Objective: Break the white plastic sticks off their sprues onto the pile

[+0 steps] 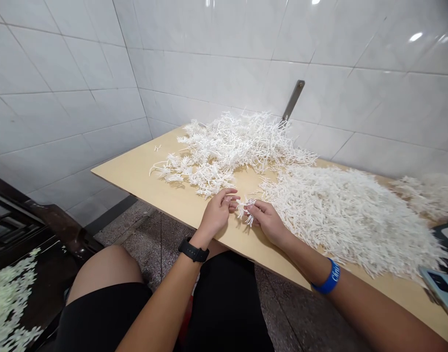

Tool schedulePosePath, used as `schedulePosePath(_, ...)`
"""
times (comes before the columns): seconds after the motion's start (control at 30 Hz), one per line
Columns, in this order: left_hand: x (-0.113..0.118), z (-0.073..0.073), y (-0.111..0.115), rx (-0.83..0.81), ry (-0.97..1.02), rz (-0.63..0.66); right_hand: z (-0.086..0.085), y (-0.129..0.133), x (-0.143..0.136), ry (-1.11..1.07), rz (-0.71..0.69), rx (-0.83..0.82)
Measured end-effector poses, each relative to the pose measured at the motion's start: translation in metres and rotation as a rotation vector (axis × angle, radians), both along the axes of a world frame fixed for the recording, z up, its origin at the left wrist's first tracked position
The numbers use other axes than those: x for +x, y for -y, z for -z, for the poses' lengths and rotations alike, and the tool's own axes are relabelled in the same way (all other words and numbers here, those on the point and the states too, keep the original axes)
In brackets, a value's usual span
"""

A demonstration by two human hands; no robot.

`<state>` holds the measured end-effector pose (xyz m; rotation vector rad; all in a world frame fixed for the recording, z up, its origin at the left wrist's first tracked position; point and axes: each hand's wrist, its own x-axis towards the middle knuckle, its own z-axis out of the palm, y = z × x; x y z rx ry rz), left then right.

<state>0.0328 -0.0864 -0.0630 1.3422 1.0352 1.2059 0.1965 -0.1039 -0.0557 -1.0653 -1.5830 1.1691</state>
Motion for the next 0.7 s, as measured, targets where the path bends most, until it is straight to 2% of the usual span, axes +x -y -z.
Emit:
schedulePosePath(0.1, -0.001, 0.000, 0.005, 0.119, -0.163, 0.060, 0.001, -0.005, 0.001, -0.039, 0.058, -0.072)
schedulePosePath(0.27, -0.001, -0.005, 0.010, 0.134, -0.168, 0.117, 0.001, -0.003, -0.001, 0.039, 0.100, 0.011)
schedulePosePath(0.33, 0.002, -0.005, 0.010, 0.135, -0.191, 0.109, -0.001, -0.002, -0.003, 0.052, 0.065, 0.045)
schedulePosePath(0.4, 0.005, -0.004, 0.008, 0.120, -0.209, 0.040, -0.003, -0.001, -0.005, 0.055, 0.017, 0.099)
schedulePosePath(0.5, 0.009, -0.003, 0.007, 0.059, -0.122, -0.034, -0.005, 0.000, -0.006, 0.068, -0.061, 0.167)
schedulePosePath(0.63, 0.010, -0.004, 0.005, -0.026, 0.077, 0.004, -0.005, 0.002, -0.005, 0.131, -0.114, 0.201)
schedulePosePath(0.7, 0.006, -0.005, 0.004, -0.063, 0.156, -0.018, -0.006, 0.007, -0.004, 0.171, -0.119, 0.235)
